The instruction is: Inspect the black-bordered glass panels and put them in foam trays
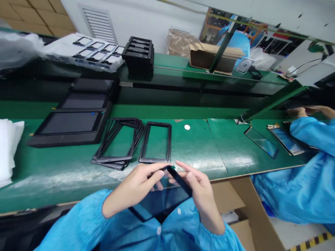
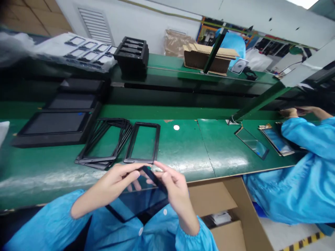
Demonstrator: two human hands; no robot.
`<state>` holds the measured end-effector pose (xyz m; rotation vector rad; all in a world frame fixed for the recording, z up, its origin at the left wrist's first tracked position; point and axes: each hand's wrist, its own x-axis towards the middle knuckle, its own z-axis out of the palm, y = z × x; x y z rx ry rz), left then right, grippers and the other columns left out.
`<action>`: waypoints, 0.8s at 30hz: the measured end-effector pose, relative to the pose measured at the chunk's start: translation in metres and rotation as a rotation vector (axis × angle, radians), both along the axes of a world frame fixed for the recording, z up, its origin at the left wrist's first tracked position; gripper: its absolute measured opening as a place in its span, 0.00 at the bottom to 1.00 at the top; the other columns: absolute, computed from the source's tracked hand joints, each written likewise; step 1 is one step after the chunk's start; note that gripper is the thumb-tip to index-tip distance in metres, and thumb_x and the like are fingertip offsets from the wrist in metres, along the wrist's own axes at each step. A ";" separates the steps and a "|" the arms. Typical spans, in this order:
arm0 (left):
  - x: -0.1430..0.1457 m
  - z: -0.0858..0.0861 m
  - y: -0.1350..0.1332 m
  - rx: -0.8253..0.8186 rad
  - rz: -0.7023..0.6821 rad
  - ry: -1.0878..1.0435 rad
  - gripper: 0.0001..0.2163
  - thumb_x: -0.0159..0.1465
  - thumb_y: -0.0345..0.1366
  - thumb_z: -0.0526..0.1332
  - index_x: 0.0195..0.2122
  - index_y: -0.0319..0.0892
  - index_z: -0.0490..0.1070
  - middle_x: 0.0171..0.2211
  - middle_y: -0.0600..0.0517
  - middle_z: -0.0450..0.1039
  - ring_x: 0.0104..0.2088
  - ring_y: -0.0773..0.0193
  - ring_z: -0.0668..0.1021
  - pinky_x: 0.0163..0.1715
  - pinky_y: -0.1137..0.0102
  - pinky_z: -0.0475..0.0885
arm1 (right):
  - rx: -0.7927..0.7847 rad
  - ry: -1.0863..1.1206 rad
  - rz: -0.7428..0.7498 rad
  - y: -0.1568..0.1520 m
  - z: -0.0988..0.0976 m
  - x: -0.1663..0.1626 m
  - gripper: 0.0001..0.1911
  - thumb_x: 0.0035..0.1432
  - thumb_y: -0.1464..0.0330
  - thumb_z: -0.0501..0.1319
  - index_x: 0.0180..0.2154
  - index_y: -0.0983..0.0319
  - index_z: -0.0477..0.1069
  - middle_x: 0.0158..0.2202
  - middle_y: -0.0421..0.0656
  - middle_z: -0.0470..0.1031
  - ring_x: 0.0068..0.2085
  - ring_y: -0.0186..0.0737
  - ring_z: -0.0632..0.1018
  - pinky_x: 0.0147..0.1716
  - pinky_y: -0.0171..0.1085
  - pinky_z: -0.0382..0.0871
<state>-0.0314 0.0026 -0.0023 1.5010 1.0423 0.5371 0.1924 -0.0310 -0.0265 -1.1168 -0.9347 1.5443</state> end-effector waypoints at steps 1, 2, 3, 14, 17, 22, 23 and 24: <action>0.001 -0.003 -0.002 -0.106 0.085 -0.069 0.21 0.76 0.46 0.57 0.64 0.43 0.76 0.45 0.43 0.87 0.35 0.55 0.88 0.33 0.68 0.82 | -0.024 0.000 -0.044 0.003 -0.002 0.003 0.24 0.65 0.48 0.69 0.51 0.57 0.85 0.40 0.48 0.90 0.37 0.49 0.90 0.39 0.41 0.86; 0.002 -0.006 -0.004 -0.191 0.156 -0.135 0.22 0.75 0.48 0.59 0.62 0.41 0.77 0.49 0.40 0.86 0.37 0.53 0.89 0.31 0.68 0.83 | -0.041 -0.018 -0.083 0.005 -0.004 0.007 0.24 0.64 0.47 0.69 0.48 0.59 0.87 0.39 0.49 0.90 0.35 0.49 0.90 0.36 0.40 0.85; 0.002 -0.007 -0.007 -0.251 0.206 -0.194 0.23 0.74 0.50 0.61 0.61 0.39 0.77 0.52 0.37 0.85 0.38 0.51 0.89 0.31 0.67 0.83 | -0.050 -0.043 -0.115 0.006 -0.005 0.010 0.24 0.63 0.46 0.69 0.44 0.60 0.87 0.37 0.50 0.90 0.33 0.49 0.90 0.34 0.39 0.85; 0.002 -0.011 -0.018 -0.321 0.321 -0.305 0.25 0.69 0.53 0.67 0.59 0.40 0.78 0.54 0.34 0.84 0.37 0.47 0.90 0.30 0.65 0.85 | 0.068 -0.198 -0.146 0.008 0.001 0.008 0.28 0.66 0.46 0.65 0.25 0.60 0.83 0.24 0.47 0.86 0.22 0.44 0.85 0.25 0.38 0.81; -0.006 -0.011 -0.015 -0.256 0.273 -0.243 0.22 0.73 0.51 0.63 0.61 0.44 0.78 0.57 0.37 0.83 0.43 0.47 0.89 0.38 0.63 0.86 | 0.081 -0.208 -0.128 0.006 0.003 0.009 0.27 0.69 0.48 0.63 0.26 0.60 0.83 0.25 0.46 0.86 0.23 0.43 0.85 0.26 0.37 0.81; -0.012 -0.005 -0.009 0.124 0.010 0.070 0.33 0.66 0.37 0.71 0.72 0.60 0.67 0.64 0.49 0.78 0.50 0.53 0.86 0.49 0.67 0.82 | 0.244 -0.478 0.130 0.005 0.011 -0.007 0.18 0.69 0.60 0.65 0.28 0.57 0.85 0.24 0.39 0.85 0.24 0.39 0.83 0.30 0.35 0.76; -0.012 -0.004 -0.008 0.142 -0.074 0.109 0.34 0.65 0.35 0.71 0.72 0.61 0.67 0.60 0.50 0.81 0.47 0.54 0.87 0.45 0.68 0.82 | 0.281 -0.510 0.159 0.006 0.012 -0.010 0.15 0.68 0.63 0.66 0.29 0.56 0.86 0.25 0.38 0.86 0.25 0.39 0.83 0.30 0.35 0.76; -0.011 -0.004 -0.007 0.124 -0.118 0.120 0.33 0.65 0.34 0.70 0.71 0.60 0.68 0.56 0.51 0.84 0.43 0.55 0.87 0.42 0.68 0.82 | 0.306 -0.518 0.137 0.007 0.013 -0.011 0.12 0.66 0.65 0.67 0.31 0.55 0.87 0.27 0.37 0.87 0.27 0.40 0.84 0.32 0.36 0.76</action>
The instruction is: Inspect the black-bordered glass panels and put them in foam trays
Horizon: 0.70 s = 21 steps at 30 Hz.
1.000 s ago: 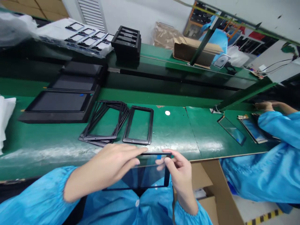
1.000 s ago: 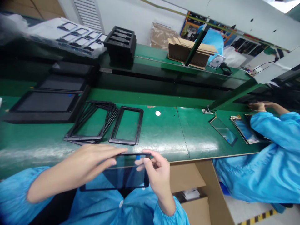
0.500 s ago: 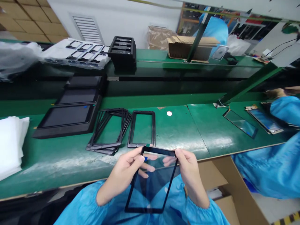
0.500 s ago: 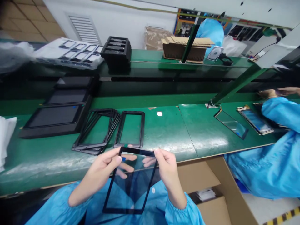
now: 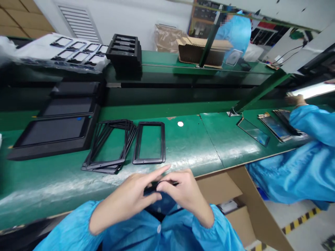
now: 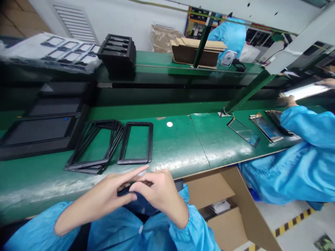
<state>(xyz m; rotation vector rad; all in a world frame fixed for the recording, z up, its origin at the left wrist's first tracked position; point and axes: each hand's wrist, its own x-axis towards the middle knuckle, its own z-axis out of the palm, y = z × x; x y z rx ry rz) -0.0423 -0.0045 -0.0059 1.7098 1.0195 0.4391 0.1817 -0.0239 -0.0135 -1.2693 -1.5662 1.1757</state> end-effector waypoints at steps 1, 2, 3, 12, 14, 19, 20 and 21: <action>0.000 0.000 0.000 -0.049 0.004 -0.013 0.31 0.66 0.34 0.68 0.70 0.58 0.70 0.51 0.50 0.86 0.40 0.55 0.87 0.39 0.69 0.82 | 0.030 0.020 -0.065 0.002 0.000 0.002 0.10 0.66 0.66 0.67 0.33 0.54 0.87 0.30 0.38 0.88 0.30 0.41 0.85 0.36 0.37 0.78; 0.000 0.000 0.000 -0.114 0.058 -0.047 0.27 0.68 0.35 0.67 0.69 0.55 0.72 0.48 0.49 0.87 0.37 0.56 0.88 0.35 0.69 0.82 | 0.060 0.043 -0.161 0.003 -0.001 0.008 0.10 0.66 0.66 0.66 0.37 0.54 0.88 0.36 0.40 0.89 0.36 0.44 0.87 0.41 0.40 0.80; -0.001 -0.001 -0.001 -0.184 0.147 -0.096 0.24 0.69 0.37 0.66 0.67 0.52 0.73 0.48 0.47 0.87 0.36 0.56 0.88 0.31 0.70 0.82 | 0.085 0.065 -0.267 0.005 -0.004 0.016 0.10 0.67 0.65 0.65 0.40 0.54 0.88 0.41 0.42 0.89 0.43 0.47 0.87 0.47 0.43 0.80; -0.015 -0.011 -0.006 -0.301 0.587 -0.360 0.23 0.64 0.47 0.73 0.55 0.45 0.71 0.45 0.40 0.87 0.27 0.55 0.86 0.18 0.70 0.79 | -0.216 0.499 -0.374 -0.010 -0.040 0.054 0.20 0.63 0.55 0.72 0.52 0.59 0.81 0.34 0.47 0.89 0.26 0.47 0.87 0.30 0.41 0.82; -0.015 -0.011 -0.005 -0.307 0.596 -0.375 0.22 0.64 0.46 0.73 0.55 0.44 0.70 0.45 0.41 0.87 0.27 0.56 0.86 0.19 0.70 0.79 | -0.201 0.523 -0.399 -0.013 -0.037 0.048 0.17 0.60 0.58 0.74 0.47 0.59 0.80 0.31 0.45 0.88 0.23 0.46 0.86 0.28 0.40 0.81; -0.012 -0.010 -0.005 -0.303 0.635 -0.451 0.23 0.64 0.44 0.74 0.55 0.44 0.69 0.43 0.44 0.87 0.27 0.57 0.86 0.20 0.71 0.79 | -0.190 0.595 -0.456 -0.011 -0.033 0.040 0.23 0.60 0.53 0.73 0.52 0.58 0.79 0.35 0.47 0.89 0.26 0.48 0.87 0.28 0.41 0.81; -0.009 -0.011 -0.006 -0.292 0.678 -0.493 0.24 0.63 0.43 0.75 0.55 0.45 0.69 0.42 0.45 0.87 0.26 0.58 0.86 0.20 0.71 0.79 | -0.193 0.645 -0.460 -0.010 -0.034 0.038 0.27 0.62 0.48 0.70 0.55 0.57 0.78 0.38 0.49 0.89 0.29 0.50 0.88 0.29 0.43 0.82; -0.006 -0.012 -0.007 -0.283 0.730 -0.537 0.24 0.62 0.43 0.76 0.55 0.45 0.68 0.42 0.46 0.87 0.27 0.58 0.86 0.21 0.71 0.80 | -0.203 0.700 -0.453 -0.009 -0.037 0.036 0.32 0.63 0.43 0.65 0.58 0.56 0.76 0.42 0.51 0.89 0.33 0.54 0.89 0.32 0.46 0.83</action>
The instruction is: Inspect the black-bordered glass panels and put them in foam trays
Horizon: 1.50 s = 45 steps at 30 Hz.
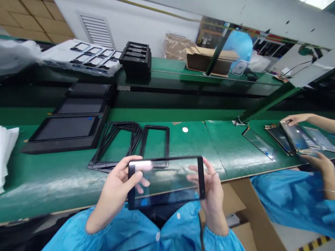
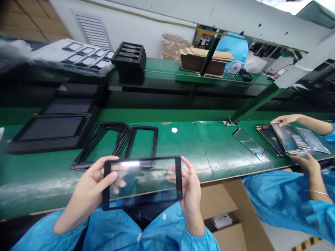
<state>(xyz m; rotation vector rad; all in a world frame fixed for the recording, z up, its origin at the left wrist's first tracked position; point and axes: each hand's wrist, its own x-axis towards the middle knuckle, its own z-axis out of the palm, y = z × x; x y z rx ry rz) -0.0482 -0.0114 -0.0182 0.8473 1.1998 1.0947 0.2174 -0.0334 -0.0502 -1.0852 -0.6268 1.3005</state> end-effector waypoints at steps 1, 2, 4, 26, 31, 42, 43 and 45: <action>0.004 -0.002 -0.001 0.005 0.054 -0.033 0.25 0.62 0.42 0.76 0.55 0.46 0.67 0.42 0.48 0.87 0.27 0.58 0.87 0.23 0.70 0.81 | 0.001 0.055 0.011 0.001 -0.003 -0.003 0.36 0.64 0.38 0.59 0.59 0.56 0.76 0.45 0.54 0.88 0.38 0.57 0.90 0.35 0.50 0.84; 0.008 -0.005 -0.002 0.006 0.088 -0.067 0.26 0.61 0.41 0.77 0.55 0.47 0.66 0.41 0.49 0.87 0.28 0.58 0.87 0.25 0.69 0.82 | -0.001 0.101 0.011 0.001 -0.006 -0.006 0.39 0.65 0.36 0.55 0.60 0.56 0.75 0.46 0.55 0.88 0.41 0.59 0.89 0.38 0.53 0.84; 0.016 -0.011 -0.004 -0.011 0.093 -0.114 0.28 0.60 0.40 0.78 0.56 0.47 0.65 0.40 0.49 0.87 0.31 0.57 0.88 0.30 0.67 0.84 | -0.017 0.167 -0.054 0.000 -0.012 -0.012 0.38 0.67 0.36 0.52 0.61 0.56 0.75 0.47 0.55 0.88 0.44 0.59 0.89 0.41 0.54 0.83; 0.007 -0.031 -0.009 -0.138 -0.564 -0.012 0.28 0.73 0.51 0.64 0.69 0.40 0.71 0.46 0.36 0.87 0.42 0.51 0.89 0.40 0.65 0.80 | -0.043 -0.054 0.161 0.000 0.002 -0.018 0.58 0.61 0.65 0.72 0.78 0.56 0.35 0.41 0.45 0.89 0.35 0.44 0.89 0.26 0.32 0.81; 0.012 -0.035 -0.012 -0.160 -0.595 -0.004 0.33 0.74 0.52 0.63 0.73 0.37 0.65 0.46 0.35 0.87 0.40 0.55 0.89 0.34 0.71 0.78 | -0.041 -0.063 0.178 0.000 0.003 -0.016 0.59 0.62 0.64 0.72 0.78 0.57 0.33 0.40 0.45 0.89 0.34 0.43 0.89 0.25 0.31 0.80; 0.013 -0.043 -0.014 -0.141 -0.607 -0.093 0.30 0.68 0.38 0.71 0.70 0.41 0.69 0.57 0.34 0.83 0.46 0.51 0.88 0.46 0.65 0.79 | -0.039 -0.078 0.141 -0.003 -0.002 -0.018 0.60 0.63 0.66 0.71 0.79 0.55 0.29 0.40 0.45 0.89 0.33 0.43 0.88 0.28 0.35 0.84; 0.013 -0.043 -0.015 -0.116 -0.603 -0.146 0.31 0.68 0.41 0.72 0.71 0.43 0.68 0.59 0.33 0.81 0.49 0.49 0.88 0.49 0.63 0.78 | -0.042 -0.073 0.131 -0.002 -0.003 -0.018 0.61 0.63 0.66 0.71 0.79 0.55 0.29 0.40 0.45 0.89 0.33 0.43 0.88 0.28 0.35 0.84; 0.013 -0.043 -0.016 -0.086 -0.594 -0.247 0.37 0.67 0.48 0.72 0.75 0.47 0.62 0.62 0.31 0.78 0.52 0.45 0.87 0.51 0.62 0.77 | -0.053 -0.047 0.106 0.000 -0.005 -0.021 0.62 0.62 0.65 0.72 0.79 0.56 0.30 0.39 0.45 0.89 0.33 0.43 0.88 0.27 0.34 0.84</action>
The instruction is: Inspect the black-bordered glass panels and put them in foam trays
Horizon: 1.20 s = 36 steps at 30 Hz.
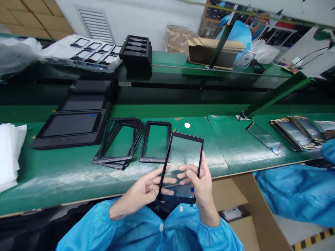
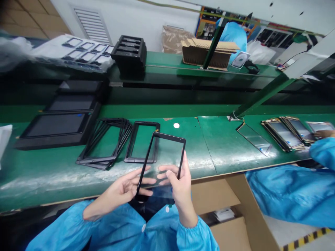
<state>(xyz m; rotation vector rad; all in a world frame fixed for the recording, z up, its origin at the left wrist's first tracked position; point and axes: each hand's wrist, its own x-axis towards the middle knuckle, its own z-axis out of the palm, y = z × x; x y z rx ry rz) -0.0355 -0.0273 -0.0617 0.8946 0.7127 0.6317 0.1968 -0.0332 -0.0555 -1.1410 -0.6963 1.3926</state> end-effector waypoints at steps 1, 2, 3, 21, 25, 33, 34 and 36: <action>0.000 0.000 0.000 -0.009 0.004 -0.023 0.40 0.67 0.51 0.72 0.76 0.49 0.59 0.62 0.30 0.77 0.51 0.44 0.87 0.50 0.62 0.77 | -0.008 0.017 -0.013 0.001 -0.001 -0.002 0.62 0.61 0.64 0.73 0.79 0.56 0.31 0.39 0.45 0.89 0.32 0.43 0.88 0.26 0.34 0.83; -0.001 0.000 0.000 -0.017 0.006 -0.022 0.42 0.67 0.52 0.72 0.77 0.49 0.56 0.62 0.30 0.78 0.51 0.43 0.87 0.48 0.63 0.77 | -0.017 0.034 -0.021 0.002 -0.001 -0.003 0.62 0.60 0.64 0.74 0.79 0.57 0.33 0.38 0.45 0.88 0.31 0.43 0.88 0.25 0.33 0.83; -0.001 0.000 0.000 -0.020 0.007 -0.007 0.43 0.67 0.52 0.72 0.78 0.49 0.54 0.61 0.29 0.78 0.50 0.43 0.88 0.46 0.65 0.78 | -0.025 0.047 -0.024 0.003 -0.002 -0.005 0.61 0.59 0.64 0.74 0.79 0.58 0.35 0.38 0.45 0.88 0.31 0.43 0.88 0.25 0.33 0.83; 0.005 0.016 0.034 0.113 0.229 -0.057 0.32 0.67 0.40 0.72 0.71 0.46 0.64 0.63 0.31 0.76 0.40 0.50 0.90 0.34 0.67 0.83 | -0.082 0.110 0.064 -0.024 -0.009 -0.023 0.63 0.58 0.62 0.77 0.78 0.56 0.36 0.36 0.45 0.87 0.29 0.43 0.87 0.22 0.32 0.79; 0.009 0.018 0.037 0.054 0.291 0.029 0.24 0.70 0.42 0.69 0.64 0.43 0.68 0.58 0.33 0.81 0.33 0.55 0.89 0.28 0.70 0.82 | -0.077 0.088 0.068 -0.027 -0.007 -0.025 0.63 0.58 0.61 0.77 0.78 0.58 0.36 0.36 0.45 0.87 0.29 0.42 0.86 0.23 0.32 0.79; 0.004 0.004 0.011 -0.034 0.349 0.002 0.28 0.69 0.53 0.68 0.63 0.40 0.77 0.53 0.35 0.85 0.44 0.46 0.89 0.40 0.63 0.84 | -0.057 0.102 -0.167 -0.015 -0.015 -0.027 0.60 0.57 0.61 0.78 0.78 0.53 0.42 0.43 0.44 0.87 0.34 0.42 0.88 0.28 0.34 0.82; 0.003 0.002 0.007 -0.060 0.375 -0.013 0.27 0.67 0.54 0.69 0.60 0.39 0.80 0.50 0.35 0.86 0.44 0.45 0.89 0.40 0.62 0.85 | -0.058 0.122 -0.209 -0.013 -0.017 -0.028 0.59 0.57 0.61 0.77 0.77 0.52 0.44 0.45 0.44 0.87 0.38 0.43 0.88 0.30 0.35 0.82; 0.002 -0.002 0.000 -0.073 0.435 -0.016 0.24 0.64 0.53 0.73 0.53 0.40 0.85 0.46 0.38 0.88 0.42 0.46 0.89 0.40 0.63 0.85 | -0.067 0.172 -0.248 -0.012 -0.020 -0.030 0.54 0.58 0.60 0.77 0.76 0.50 0.50 0.50 0.44 0.86 0.44 0.44 0.88 0.34 0.35 0.83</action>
